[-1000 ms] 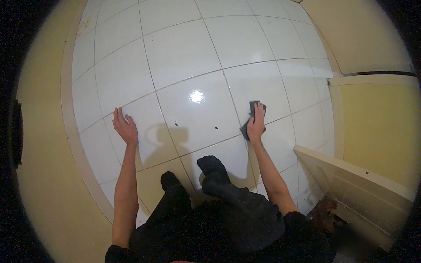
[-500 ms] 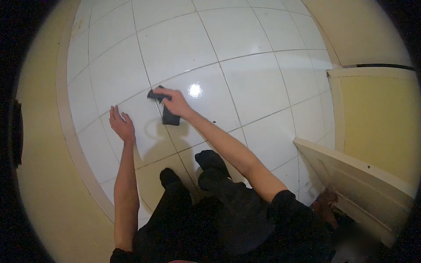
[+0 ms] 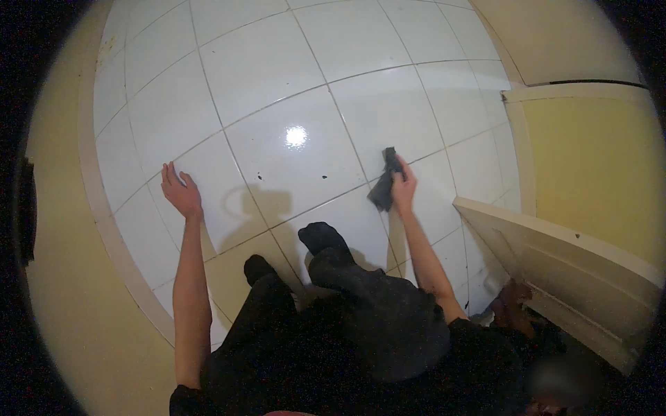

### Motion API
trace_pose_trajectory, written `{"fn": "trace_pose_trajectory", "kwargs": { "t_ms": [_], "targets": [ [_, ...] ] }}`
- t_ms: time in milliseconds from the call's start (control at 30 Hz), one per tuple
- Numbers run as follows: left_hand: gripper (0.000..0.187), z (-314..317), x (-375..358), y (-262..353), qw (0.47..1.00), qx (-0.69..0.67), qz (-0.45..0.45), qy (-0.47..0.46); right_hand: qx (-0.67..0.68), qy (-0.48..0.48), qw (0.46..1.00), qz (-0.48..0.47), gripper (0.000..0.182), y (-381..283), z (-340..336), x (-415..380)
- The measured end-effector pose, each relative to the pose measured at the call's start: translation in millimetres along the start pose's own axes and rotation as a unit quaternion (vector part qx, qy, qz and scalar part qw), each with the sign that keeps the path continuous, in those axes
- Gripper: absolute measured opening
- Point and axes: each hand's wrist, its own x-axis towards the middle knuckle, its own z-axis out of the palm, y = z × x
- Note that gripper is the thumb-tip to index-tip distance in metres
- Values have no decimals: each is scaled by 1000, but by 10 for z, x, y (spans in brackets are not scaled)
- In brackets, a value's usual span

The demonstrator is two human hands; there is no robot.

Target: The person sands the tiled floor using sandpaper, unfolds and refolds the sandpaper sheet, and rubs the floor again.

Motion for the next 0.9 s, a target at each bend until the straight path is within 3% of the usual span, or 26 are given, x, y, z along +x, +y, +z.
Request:
{"fn": "trace_pose_trajectory", "kwargs": {
  "t_ms": [67,133,267,333,367,400,467,533,600,633,800,867,900],
  "targets": [
    [43,44,17,-14,1000,2,4,2,-61,33,990,-126,66,143,342,-215],
    [43,13,-5,60,1000,1,2,2,3,12,994,-111,68,-93,870,-343],
    [45,-1,37,98,999,-1,30,11,43,-175,953,-242,60,-560,2046,-345],
    [46,88,-7,-72,999,-6,37,22,127,-290,942,-109,55,-1020,2577,-229],
    [46,109,-17,-114,999,-7,36,24,140,-325,935,10,50,-1344,2565,-146],
    [46,130,-10,-128,999,-2,35,26,229,-312,916,107,52,-1510,2568,-111],
    [47,143,-21,-149,999,-6,34,35,210,-345,914,-44,54,-1587,2461,11],
    [46,54,11,-64,1000,-3,-7,-7,339,-345,868,109,53,-1791,2309,77],
    [46,63,6,-38,1000,-9,-16,2,309,-369,866,138,50,-1914,2105,198],
    [46,70,14,-33,1000,-9,-7,8,279,-376,877,106,48,-1926,2035,259],
    [46,18,14,-41,1000,-24,-3,10,471,-341,777,241,38,-2128,1781,376],
    [42,216,34,-182,970,-221,-97,31,503,-370,728,282,38,-1905,1771,509],
    [40,200,97,-150,937,-316,-142,38,483,-344,758,272,41,-1892,1819,507]
  ]
}}
